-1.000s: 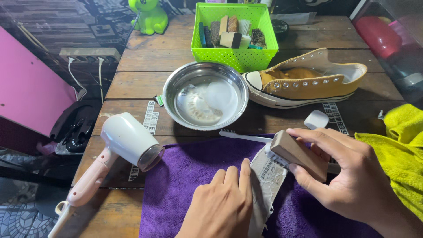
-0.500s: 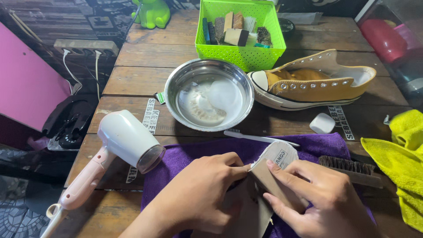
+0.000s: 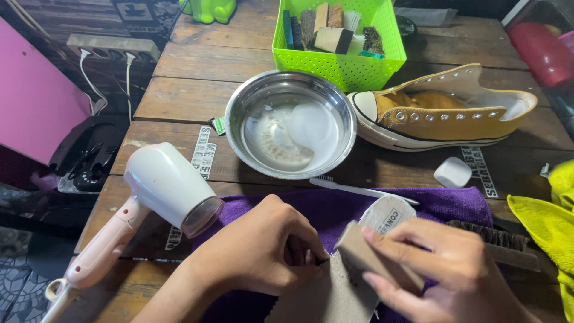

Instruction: The person scrubs the white rubber sole of a beige high-top sneaker using a wooden-handled brush. They repeatedly dip the brush into a metal bowl of soapy water to apply cleaning solution while working on the shoe placed on a purple towel.

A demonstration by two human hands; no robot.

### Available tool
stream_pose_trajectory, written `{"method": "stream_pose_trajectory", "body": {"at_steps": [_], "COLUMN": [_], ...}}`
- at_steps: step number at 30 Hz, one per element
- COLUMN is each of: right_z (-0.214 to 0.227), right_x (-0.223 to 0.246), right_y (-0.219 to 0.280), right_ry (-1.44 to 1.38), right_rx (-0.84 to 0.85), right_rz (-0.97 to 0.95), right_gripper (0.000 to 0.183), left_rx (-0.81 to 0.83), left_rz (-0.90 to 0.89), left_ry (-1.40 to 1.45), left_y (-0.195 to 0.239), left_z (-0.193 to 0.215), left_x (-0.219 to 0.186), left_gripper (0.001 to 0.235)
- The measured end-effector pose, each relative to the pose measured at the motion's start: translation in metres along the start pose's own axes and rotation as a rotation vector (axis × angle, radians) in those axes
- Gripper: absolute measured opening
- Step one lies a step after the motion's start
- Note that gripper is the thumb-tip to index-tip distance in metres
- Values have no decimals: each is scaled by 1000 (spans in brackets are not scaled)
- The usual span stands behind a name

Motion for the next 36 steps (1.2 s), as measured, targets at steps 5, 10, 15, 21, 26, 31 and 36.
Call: {"method": "stream_pose_trajectory", "body": {"at_steps": [5,10,15,21,26,31,36], "right_z": [15,-15,9,-24,1,13,-9], "right_x": [-7,4,-12,12,1,4,21], "right_y": [2,17,-13,37,-12,9,9], "right_ry": [152,84,130,7,36,232,-28], "right_rx": [-74,18,-79,47,-6,-90,59], "right_rz": [-67,47,-101,-42,14,-33,88], "right_gripper": [51,60,41,47,47,48,61], "left_rx": [-1,-13,-5,-28,-3,-11,-19], "left_rz": [51,47,45,36,6,32,25], "left_ry": [40,59,49,81,59,72,61], "left_y": [0,-1,-1,2,1,1,0], "left_z": [-2,-1,-2,-2,-3,-5,-3], "left_x": [3,5,3,2,2,1,0], "left_gripper": [21,24,19,25,25,22,19]}}
Point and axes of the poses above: each hand's wrist, its own y-axis away from the middle knuckle, its own z-axis out of the back of the hand, x = y × z, the point moved 6 cm from there along -y, towards the middle knuckle, and after that the axes turned 1 degree about x, right-handed, at the moved point
